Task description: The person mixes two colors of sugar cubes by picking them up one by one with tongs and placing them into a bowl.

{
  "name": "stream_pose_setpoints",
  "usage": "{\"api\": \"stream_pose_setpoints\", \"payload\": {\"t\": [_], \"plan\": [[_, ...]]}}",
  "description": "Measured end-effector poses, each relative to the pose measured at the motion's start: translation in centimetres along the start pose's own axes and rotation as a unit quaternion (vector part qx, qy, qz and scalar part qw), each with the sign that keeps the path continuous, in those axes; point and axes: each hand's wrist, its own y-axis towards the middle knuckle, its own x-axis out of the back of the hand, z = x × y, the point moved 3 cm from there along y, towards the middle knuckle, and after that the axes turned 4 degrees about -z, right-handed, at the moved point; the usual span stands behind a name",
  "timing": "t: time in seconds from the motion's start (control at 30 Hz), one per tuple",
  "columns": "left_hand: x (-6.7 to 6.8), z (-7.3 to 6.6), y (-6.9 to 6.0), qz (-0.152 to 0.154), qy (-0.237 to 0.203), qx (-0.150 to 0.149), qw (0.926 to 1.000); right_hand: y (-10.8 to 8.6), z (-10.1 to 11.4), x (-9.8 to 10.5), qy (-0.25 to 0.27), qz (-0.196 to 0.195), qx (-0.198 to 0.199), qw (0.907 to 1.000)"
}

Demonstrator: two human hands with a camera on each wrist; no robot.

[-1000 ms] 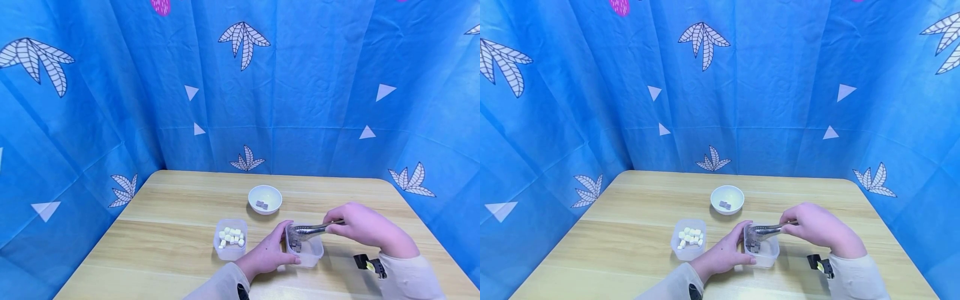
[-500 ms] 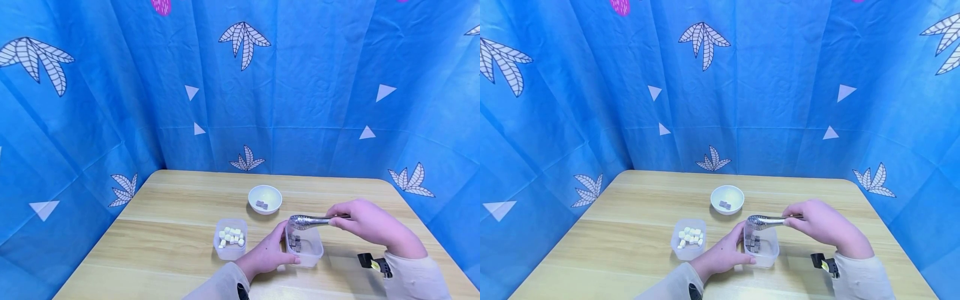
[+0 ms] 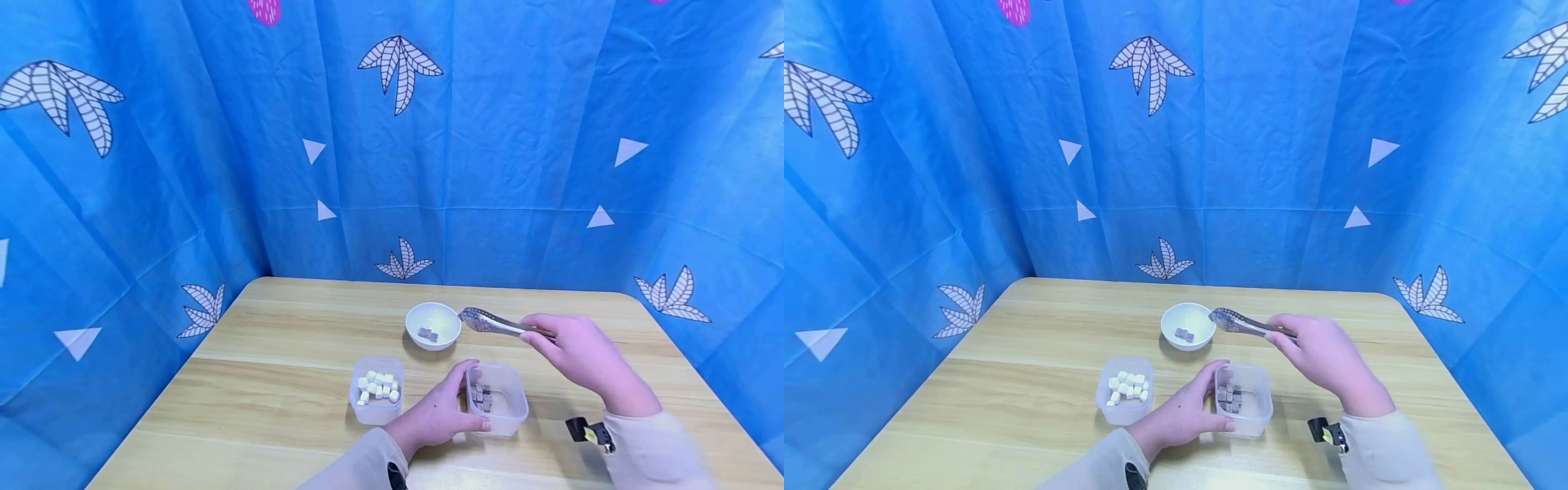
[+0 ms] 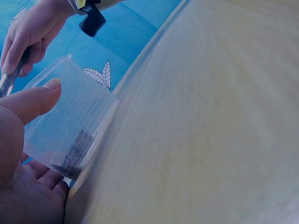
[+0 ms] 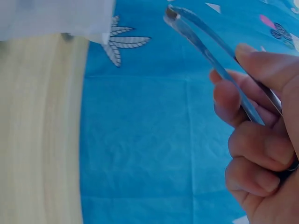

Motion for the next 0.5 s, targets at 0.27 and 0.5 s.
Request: {"api": "stream_pose_setpoints", "payload": {"t": [0.27, 0.5], "plan": [[0.1, 0.0, -0.1, 0.002, -0.004, 0.006, 1.0000, 0.4, -0.2, -2.6, -0.014, 0.022, -0.032, 0.9991], [0.1, 0.0, -0.1, 0.001, 0.002, 0.005, 1.0000, 0.5, -0.2, -4.1, -0.022, 0.016, -0.034, 0.9991]]}}
